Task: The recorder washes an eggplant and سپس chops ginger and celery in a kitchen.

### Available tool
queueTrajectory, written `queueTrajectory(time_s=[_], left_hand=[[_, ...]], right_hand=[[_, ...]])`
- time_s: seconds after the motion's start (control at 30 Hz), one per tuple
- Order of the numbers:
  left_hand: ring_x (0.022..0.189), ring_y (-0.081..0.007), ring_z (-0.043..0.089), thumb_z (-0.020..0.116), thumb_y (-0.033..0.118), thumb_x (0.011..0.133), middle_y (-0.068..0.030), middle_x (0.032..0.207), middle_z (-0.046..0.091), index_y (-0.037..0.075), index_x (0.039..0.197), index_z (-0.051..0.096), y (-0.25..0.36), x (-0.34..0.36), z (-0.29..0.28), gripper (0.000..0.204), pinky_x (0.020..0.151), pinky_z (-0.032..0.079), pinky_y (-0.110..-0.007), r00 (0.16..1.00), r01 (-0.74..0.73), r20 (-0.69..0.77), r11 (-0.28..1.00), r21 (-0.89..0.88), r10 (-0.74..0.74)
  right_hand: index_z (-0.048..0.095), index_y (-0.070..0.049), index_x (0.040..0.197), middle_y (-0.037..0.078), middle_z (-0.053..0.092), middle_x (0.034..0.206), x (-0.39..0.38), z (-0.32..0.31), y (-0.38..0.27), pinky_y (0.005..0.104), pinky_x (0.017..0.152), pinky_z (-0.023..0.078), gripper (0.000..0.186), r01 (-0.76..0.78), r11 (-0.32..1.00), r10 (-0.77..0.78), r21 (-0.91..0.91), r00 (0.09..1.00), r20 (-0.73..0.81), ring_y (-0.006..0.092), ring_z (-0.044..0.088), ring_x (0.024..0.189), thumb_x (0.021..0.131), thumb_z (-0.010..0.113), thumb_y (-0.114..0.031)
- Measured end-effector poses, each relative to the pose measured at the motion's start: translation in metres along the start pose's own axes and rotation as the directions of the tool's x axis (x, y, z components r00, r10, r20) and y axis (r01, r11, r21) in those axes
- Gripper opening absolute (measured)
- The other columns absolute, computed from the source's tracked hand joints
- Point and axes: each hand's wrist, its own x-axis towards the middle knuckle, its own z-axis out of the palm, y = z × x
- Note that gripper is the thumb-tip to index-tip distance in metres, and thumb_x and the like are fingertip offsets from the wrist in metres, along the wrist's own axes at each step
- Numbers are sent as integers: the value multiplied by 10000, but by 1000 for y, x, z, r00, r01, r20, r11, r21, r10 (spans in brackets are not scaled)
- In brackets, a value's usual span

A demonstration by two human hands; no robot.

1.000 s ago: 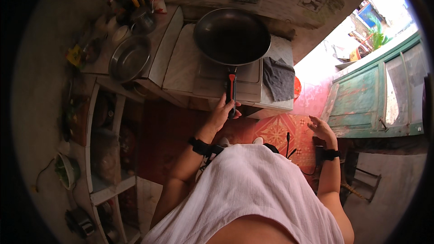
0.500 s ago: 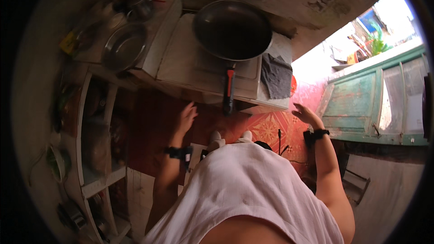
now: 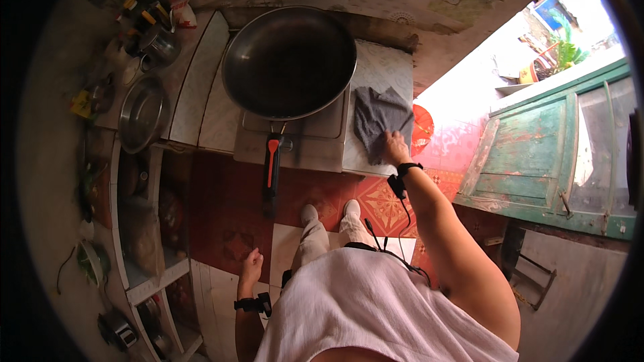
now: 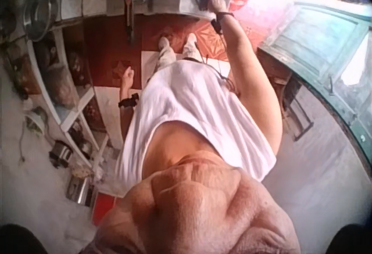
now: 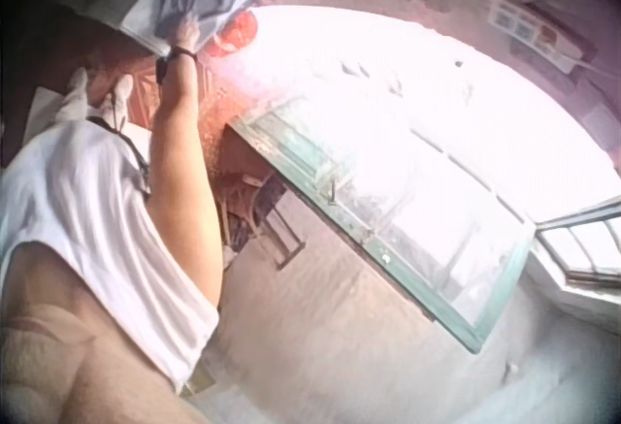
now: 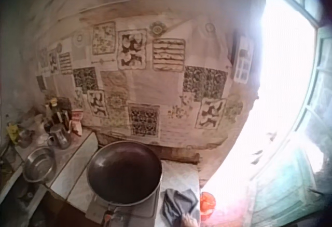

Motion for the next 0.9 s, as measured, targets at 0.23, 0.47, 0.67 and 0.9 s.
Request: queueTrajectory(time_s=[0.23, 0.47, 0.67, 0.9], left_hand=[[1026, -266, 538, 489, 213, 865, -211, 1107, 541, -6, 1201, 433, 35, 1, 42, 405, 846, 427, -321, 989, -145, -40, 989, -17, 144], [1034, -243, 533, 478, 209, 878, -190, 1131, 535, 10, 1220, 422, 65, -2, 61, 399, 865, 421, -312, 979, -200, -31, 979, 38, 202], [1047, -249, 526, 471, 201, 879, -193, 1132, 533, 13, 1212, 430, 48, -19, 65, 384, 869, 420, -311, 984, -147, -94, 987, 59, 152], [1041, -281, 529, 509, 238, 846, -211, 1130, 527, 15, 1199, 447, 52, -49, 52, 423, 850, 430, -332, 983, -40, -177, 999, 0, 40]], right_hand=[[595, -69, 870, 132, 612, 855, -34, 22, 41, 386, 672, 455, 265, 575, 816, -370, 54, 448, 814, 296, 587, 796, 620, 573, -155], [588, -59, 946, 136, 627, 810, -43, -83, 55, 340, 692, 477, 298, 260, 859, -391, 442, 889, 237, 269, 606, 770, 660, 589, -143], [442, -48, 1190, 198, 494, 1109, -26, -72, 40, 392, 837, 428, 572, 441, 855, -427, 273, 897, -110, 351, 501, 1010, 700, 632, -274], [544, -28, 1072, 209, 583, 982, -47, -55, 70, 375, 770, 447, 451, 500, 844, -525, 195, 845, 106, 323, 565, 911, 737, 624, -320]])
